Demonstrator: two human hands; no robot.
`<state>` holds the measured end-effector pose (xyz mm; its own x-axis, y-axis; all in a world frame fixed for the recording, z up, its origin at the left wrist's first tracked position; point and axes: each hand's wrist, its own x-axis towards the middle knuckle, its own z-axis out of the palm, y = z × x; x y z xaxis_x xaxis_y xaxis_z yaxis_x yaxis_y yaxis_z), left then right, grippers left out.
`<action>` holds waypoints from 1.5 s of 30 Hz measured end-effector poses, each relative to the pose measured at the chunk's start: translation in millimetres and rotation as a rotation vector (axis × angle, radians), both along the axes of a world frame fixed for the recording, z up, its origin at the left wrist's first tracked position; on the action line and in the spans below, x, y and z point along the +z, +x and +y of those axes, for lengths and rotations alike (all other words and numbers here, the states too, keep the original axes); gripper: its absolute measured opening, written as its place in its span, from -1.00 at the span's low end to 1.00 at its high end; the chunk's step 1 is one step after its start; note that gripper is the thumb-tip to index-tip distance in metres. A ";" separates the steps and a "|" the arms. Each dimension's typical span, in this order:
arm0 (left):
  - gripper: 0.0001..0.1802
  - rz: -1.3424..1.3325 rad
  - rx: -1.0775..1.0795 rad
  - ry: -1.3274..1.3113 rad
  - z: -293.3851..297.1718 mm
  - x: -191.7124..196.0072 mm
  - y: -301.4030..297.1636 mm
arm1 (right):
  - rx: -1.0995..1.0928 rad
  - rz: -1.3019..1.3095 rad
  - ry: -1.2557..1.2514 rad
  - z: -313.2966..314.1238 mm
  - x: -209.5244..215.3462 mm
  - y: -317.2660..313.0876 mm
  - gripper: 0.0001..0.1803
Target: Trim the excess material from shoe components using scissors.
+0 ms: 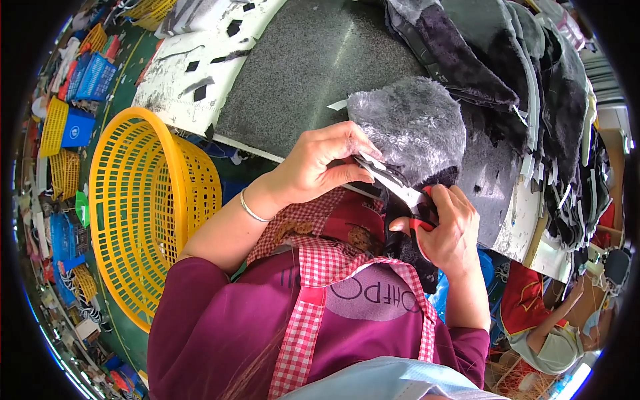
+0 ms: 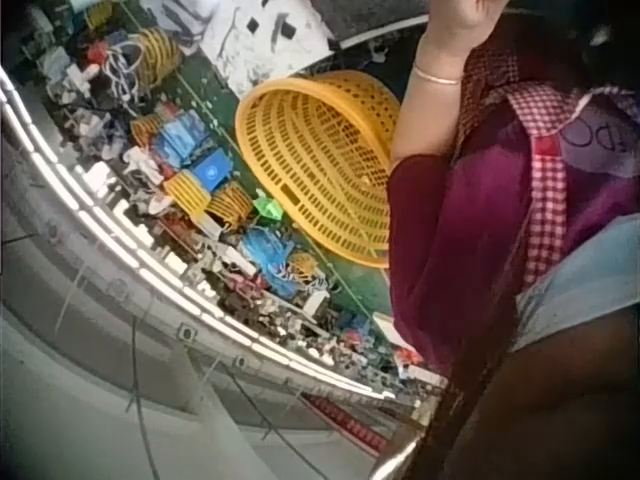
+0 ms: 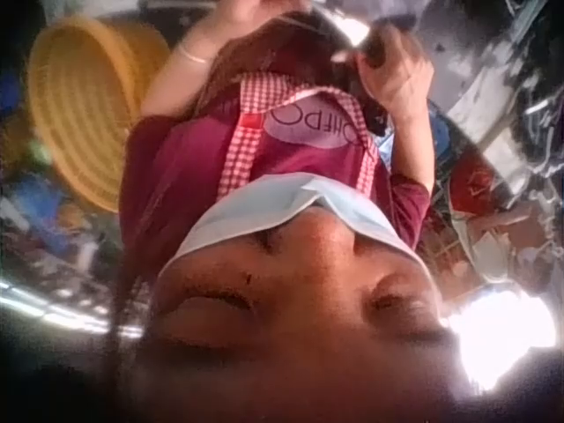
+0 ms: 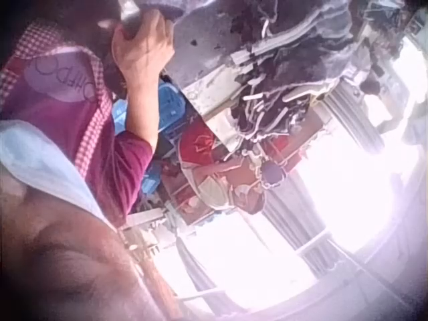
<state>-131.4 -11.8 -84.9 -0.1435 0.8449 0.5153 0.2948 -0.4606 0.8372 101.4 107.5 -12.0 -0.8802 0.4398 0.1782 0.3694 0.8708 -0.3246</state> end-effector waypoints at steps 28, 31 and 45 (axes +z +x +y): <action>-0.53 -1.835 1.315 -0.524 -322.6 -324.3 34.0 | 0.113 0.071 -0.327 4.5 28.1 -98.2 -0.62; -0.55 -1.922 1.368 -0.141 -326.5 -326.0 33.1 | 0.456 0.041 -0.538 -59.9 40.9 -166.1 -0.77; -0.71 -1.886 1.383 0.506 -342.8 -411.3 -4.8 | 1.290 -0.069 -0.222 -236.8 -37.2 -296.9 -0.43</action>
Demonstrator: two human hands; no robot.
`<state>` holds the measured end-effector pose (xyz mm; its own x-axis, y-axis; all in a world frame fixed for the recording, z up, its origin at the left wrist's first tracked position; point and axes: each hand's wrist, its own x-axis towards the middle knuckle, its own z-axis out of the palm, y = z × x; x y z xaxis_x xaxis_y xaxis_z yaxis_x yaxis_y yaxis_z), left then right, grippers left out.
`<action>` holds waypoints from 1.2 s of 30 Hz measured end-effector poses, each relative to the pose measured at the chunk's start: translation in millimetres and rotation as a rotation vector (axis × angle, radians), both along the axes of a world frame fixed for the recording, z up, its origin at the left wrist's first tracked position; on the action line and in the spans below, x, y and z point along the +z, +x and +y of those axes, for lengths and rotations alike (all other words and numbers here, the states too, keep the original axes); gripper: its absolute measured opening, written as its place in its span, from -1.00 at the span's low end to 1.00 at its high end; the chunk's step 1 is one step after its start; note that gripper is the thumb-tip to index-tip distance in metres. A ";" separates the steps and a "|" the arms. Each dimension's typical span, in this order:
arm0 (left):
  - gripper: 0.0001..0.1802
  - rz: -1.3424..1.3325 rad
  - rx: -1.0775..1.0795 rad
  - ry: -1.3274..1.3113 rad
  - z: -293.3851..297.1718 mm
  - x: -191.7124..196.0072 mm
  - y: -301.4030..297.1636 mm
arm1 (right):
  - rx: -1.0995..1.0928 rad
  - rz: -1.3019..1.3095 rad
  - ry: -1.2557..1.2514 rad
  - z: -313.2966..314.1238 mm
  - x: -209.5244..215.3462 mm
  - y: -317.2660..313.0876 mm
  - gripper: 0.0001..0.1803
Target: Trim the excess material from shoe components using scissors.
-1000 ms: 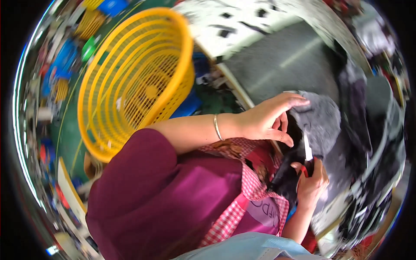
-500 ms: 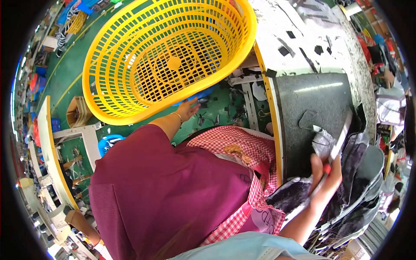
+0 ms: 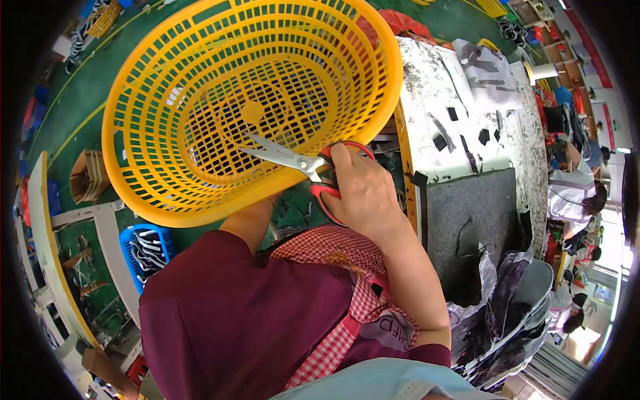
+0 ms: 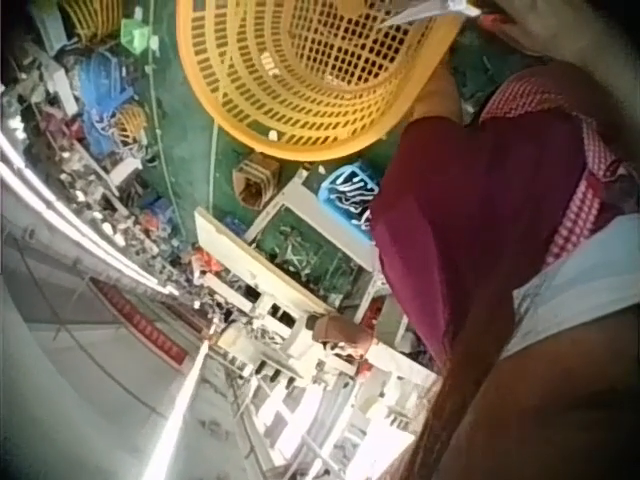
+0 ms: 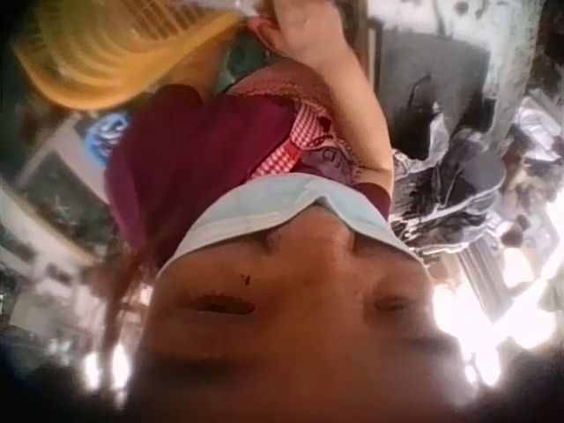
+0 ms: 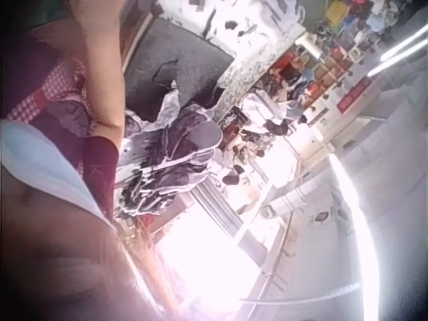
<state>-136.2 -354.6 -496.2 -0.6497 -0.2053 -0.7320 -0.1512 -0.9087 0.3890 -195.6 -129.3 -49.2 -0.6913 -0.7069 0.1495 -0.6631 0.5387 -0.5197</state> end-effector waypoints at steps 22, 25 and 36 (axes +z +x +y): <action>-0.68 0.187 0.315 0.100 -119.7 -56.2 -7.9 | -0.045 0.316 0.098 -55.0 -0.5 11.5 -0.85; -0.68 0.206 0.298 0.101 -119.9 -55.0 -1.3 | -0.043 0.308 0.096 -51.7 -1.7 17.1 -0.85; -0.68 0.267 0.304 0.097 -165.9 -49.8 30.3 | -0.026 0.410 0.080 -46.9 -1.5 0.4 -0.87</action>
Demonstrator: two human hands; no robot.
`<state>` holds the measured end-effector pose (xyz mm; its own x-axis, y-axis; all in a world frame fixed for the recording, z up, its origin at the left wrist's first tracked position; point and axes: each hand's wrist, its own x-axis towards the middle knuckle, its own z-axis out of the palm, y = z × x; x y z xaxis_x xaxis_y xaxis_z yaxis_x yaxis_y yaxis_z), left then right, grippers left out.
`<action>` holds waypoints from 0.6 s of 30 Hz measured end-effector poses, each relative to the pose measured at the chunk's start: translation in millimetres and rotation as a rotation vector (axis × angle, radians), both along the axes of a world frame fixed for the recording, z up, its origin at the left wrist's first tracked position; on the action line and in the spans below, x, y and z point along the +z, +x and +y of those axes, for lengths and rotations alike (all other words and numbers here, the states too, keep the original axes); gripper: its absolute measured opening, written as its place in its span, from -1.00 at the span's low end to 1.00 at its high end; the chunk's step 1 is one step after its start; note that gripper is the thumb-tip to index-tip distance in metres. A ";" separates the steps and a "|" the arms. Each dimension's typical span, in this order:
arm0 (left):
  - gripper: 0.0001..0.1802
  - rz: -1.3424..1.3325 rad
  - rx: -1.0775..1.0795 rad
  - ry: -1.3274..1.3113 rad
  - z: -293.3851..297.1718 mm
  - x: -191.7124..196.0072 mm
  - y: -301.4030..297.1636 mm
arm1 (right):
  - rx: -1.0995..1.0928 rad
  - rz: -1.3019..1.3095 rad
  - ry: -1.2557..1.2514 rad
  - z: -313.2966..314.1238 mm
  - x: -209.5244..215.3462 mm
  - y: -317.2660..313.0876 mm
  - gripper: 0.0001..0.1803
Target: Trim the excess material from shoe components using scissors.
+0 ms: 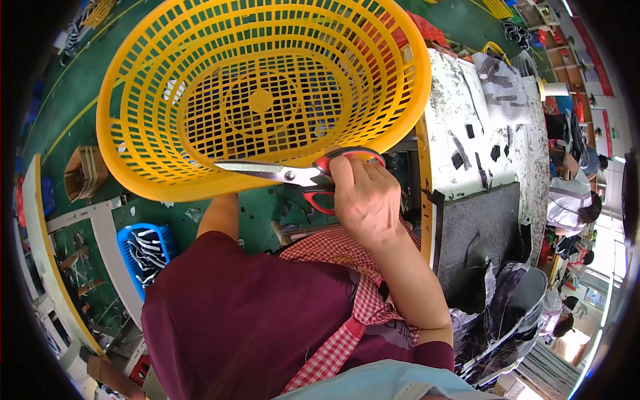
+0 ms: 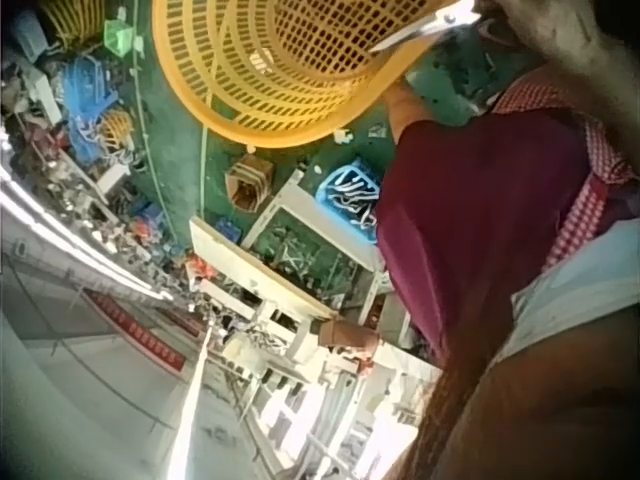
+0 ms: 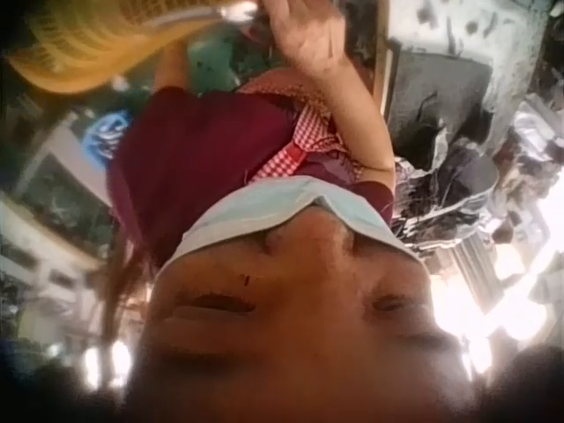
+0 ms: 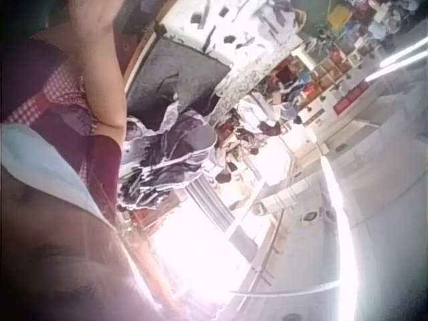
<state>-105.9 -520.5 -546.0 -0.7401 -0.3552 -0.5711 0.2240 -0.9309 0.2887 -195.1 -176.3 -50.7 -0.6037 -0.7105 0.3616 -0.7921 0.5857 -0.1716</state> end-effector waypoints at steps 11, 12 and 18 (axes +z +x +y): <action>-0.67 0.096 -0.036 0.002 -0.2 -2.0 16.1 | 0.144 0.015 -0.080 -7.8 -4.3 -22.4 -0.83; -0.67 0.106 -0.054 0.004 2.0 2.3 -4.3 | 0.122 0.011 -0.084 -2.8 -8.5 -27.9 -0.81; -0.67 0.103 0.006 0.007 -19.6 -16.8 -30.1 | 0.171 -0.027 -0.055 -5.7 -27.9 -57.5 -0.78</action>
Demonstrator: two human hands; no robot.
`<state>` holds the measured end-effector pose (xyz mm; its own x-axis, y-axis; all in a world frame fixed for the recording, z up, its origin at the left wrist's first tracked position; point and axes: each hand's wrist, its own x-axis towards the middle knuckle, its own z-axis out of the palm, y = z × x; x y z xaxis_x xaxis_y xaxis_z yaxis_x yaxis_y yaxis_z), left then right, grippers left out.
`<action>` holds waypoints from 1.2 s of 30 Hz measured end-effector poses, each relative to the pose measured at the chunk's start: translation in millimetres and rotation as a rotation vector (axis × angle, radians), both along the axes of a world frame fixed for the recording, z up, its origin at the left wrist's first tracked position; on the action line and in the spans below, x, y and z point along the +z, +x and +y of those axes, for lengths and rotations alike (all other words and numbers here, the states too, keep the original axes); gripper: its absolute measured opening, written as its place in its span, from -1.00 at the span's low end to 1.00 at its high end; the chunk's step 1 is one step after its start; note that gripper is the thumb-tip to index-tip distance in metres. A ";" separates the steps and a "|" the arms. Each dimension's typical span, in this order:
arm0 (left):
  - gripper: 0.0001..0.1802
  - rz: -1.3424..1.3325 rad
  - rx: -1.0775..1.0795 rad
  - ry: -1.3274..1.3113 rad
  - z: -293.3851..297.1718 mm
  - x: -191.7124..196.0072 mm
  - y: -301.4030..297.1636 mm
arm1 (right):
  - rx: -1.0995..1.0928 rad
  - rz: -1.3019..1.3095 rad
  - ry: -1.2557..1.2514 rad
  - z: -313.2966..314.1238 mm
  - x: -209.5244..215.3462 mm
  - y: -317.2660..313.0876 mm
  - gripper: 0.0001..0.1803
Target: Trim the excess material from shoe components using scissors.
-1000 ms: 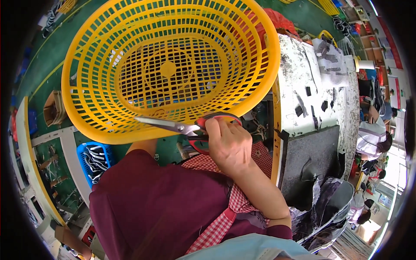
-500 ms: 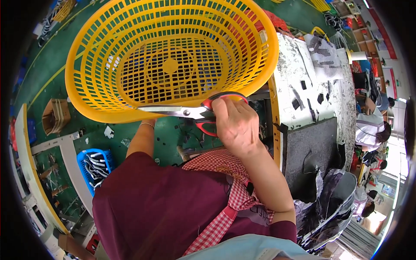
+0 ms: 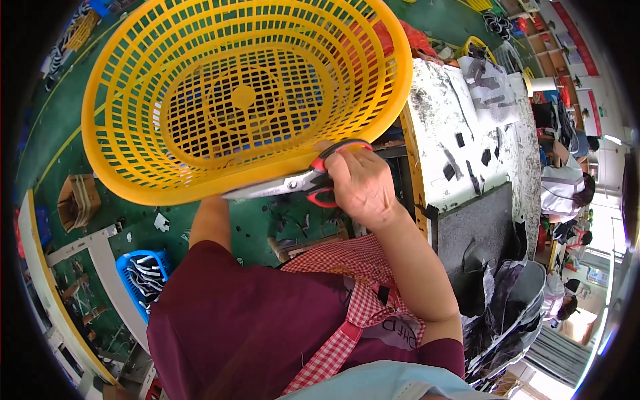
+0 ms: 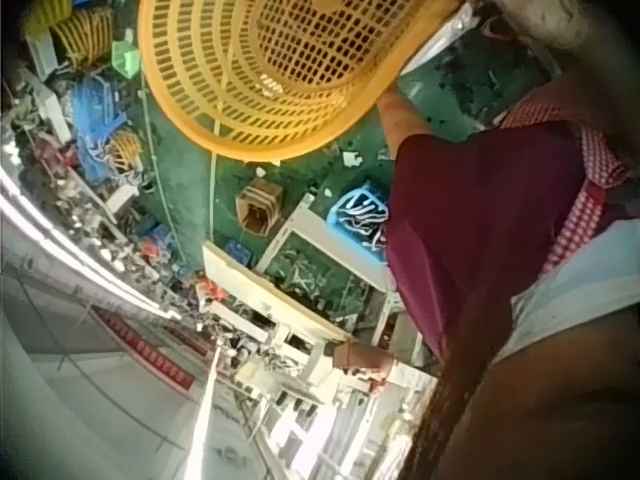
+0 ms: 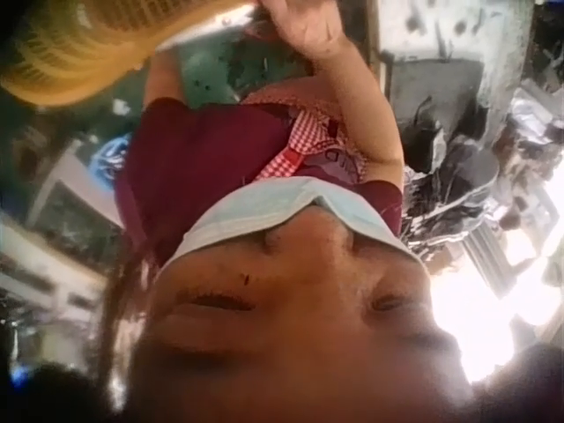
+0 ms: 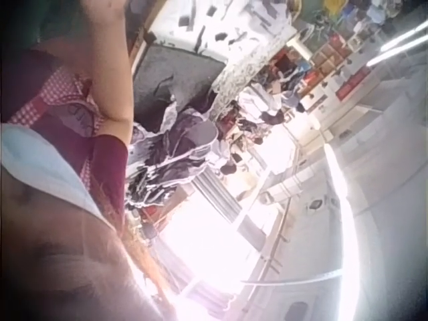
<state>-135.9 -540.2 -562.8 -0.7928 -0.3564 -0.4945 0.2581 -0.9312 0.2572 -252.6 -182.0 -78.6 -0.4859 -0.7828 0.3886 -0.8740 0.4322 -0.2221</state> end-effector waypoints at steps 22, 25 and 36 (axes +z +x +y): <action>-0.72 0.184 -0.701 -0.244 111.0 113.1 -46.3 | -0.265 -0.199 -0.206 50.2 35.9 61.7 -0.61; -0.72 0.265 -0.727 -1.148 221.1 181.6 -56.9 | -0.549 -0.310 -0.280 128.1 66.1 143.5 -0.58; -0.34 2.104 -0.791 -1.517 570.4 512.0 -66.2 | -2.067 -0.397 -0.711 222.9 17.1 468.1 -0.26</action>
